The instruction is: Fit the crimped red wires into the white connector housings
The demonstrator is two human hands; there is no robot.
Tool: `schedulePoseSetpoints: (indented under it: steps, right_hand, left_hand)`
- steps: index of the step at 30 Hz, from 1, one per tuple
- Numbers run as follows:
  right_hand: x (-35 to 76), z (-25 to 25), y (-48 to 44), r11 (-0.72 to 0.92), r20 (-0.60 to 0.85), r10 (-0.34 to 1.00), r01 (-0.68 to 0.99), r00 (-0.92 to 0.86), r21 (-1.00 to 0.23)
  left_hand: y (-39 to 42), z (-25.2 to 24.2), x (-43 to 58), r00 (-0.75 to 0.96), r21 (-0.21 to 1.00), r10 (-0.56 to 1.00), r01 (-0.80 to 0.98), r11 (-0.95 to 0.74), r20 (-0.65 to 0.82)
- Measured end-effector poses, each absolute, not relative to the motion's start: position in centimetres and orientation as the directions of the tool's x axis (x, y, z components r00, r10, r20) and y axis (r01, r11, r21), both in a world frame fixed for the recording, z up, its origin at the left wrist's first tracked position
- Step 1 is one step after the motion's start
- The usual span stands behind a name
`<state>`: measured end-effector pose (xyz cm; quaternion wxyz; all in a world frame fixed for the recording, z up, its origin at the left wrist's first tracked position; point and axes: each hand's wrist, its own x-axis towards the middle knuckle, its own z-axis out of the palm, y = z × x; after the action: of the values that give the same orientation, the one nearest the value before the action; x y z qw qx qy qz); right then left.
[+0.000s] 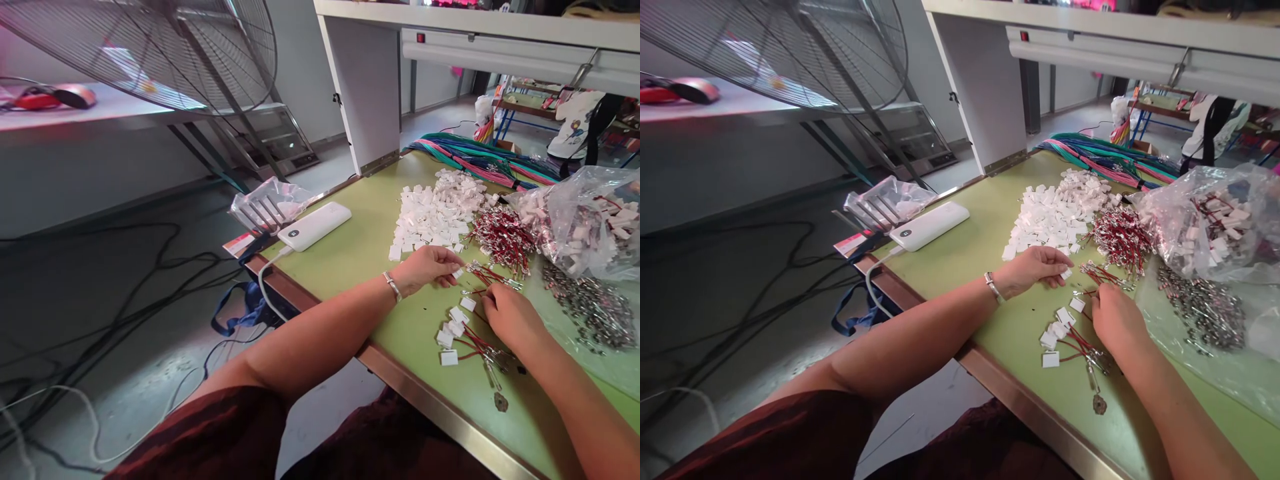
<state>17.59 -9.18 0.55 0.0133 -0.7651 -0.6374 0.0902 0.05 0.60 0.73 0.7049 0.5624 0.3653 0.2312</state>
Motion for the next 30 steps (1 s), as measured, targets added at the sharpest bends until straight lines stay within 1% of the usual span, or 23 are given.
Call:
schedulePoseSetpoints:
  steps: [2,4,6,8,9,11,15,18,22,24,27,30]
  right_hand:
    - [17.9,0.8,-9.2,-0.208,-0.051,0.978,0.952,0.202,-0.222]
    - [18.2,1.0,-9.3,-0.198,-0.005,0.977,0.903,0.212,-0.382]
    - [18.3,1.0,-9.5,-0.152,0.011,0.982,0.826,0.188,-0.543]
    - [18.1,0.9,-9.8,-0.099,0.011,0.99,0.757,0.139,-0.645]
    - [17.9,0.8,-9.9,-0.073,0.015,0.994,0.742,0.111,-0.666]
    - [17.5,0.7,-10.2,-0.035,0.026,0.997,0.746,0.07,-0.665]
    - [16.8,0.9,-10.5,-0.017,0.056,0.996,0.763,0.07,-0.646]
    - [16.7,1.3,-10.6,-0.004,0.001,1.0,0.707,0.007,-0.707]
    - [16.5,1.7,-10.7,-0.107,-0.147,0.989,0.555,-0.029,-0.825]
    - [16.5,1.7,-10.7,-0.158,-0.196,0.98,0.469,-0.034,-0.869]
    - [16.5,1.7,-10.8,-0.217,-0.245,0.969,0.369,-0.031,-0.904]
    - [16.5,1.8,-10.9,-0.298,-0.311,0.95,0.304,0.006,-0.905]
  left_hand:
    - [0.7,0.6,0.0,0.627,0.949,0.728,0.06,0.31,-0.277]
    - [0.8,0.4,0.0,0.647,0.93,0.702,0.028,0.366,-0.296]
    - [0.9,0.3,0.0,0.673,0.908,0.671,0.001,0.418,-0.31]
    - [0.9,0.3,0.1,0.691,0.892,0.65,-0.016,0.451,-0.316]
    - [0.8,0.3,0.1,0.697,0.888,0.643,-0.022,0.46,-0.316]
    - [0.8,0.3,0.0,0.706,0.884,0.636,-0.031,0.467,-0.311]
    - [0.7,0.4,-0.1,0.715,0.89,0.639,-0.054,0.453,-0.282]
    - [0.7,0.4,-0.2,0.72,0.896,0.641,-0.062,0.441,-0.266]
    - [0.7,0.3,-0.3,0.752,0.901,0.617,-0.071,0.428,-0.234]
    - [0.7,0.3,-0.4,0.762,0.907,0.61,-0.074,0.416,-0.218]
    - [0.6,0.3,-0.5,0.776,0.913,0.597,-0.071,0.403,-0.203]
    - [0.5,0.5,-0.5,0.786,0.928,0.591,-0.066,0.368,-0.178]
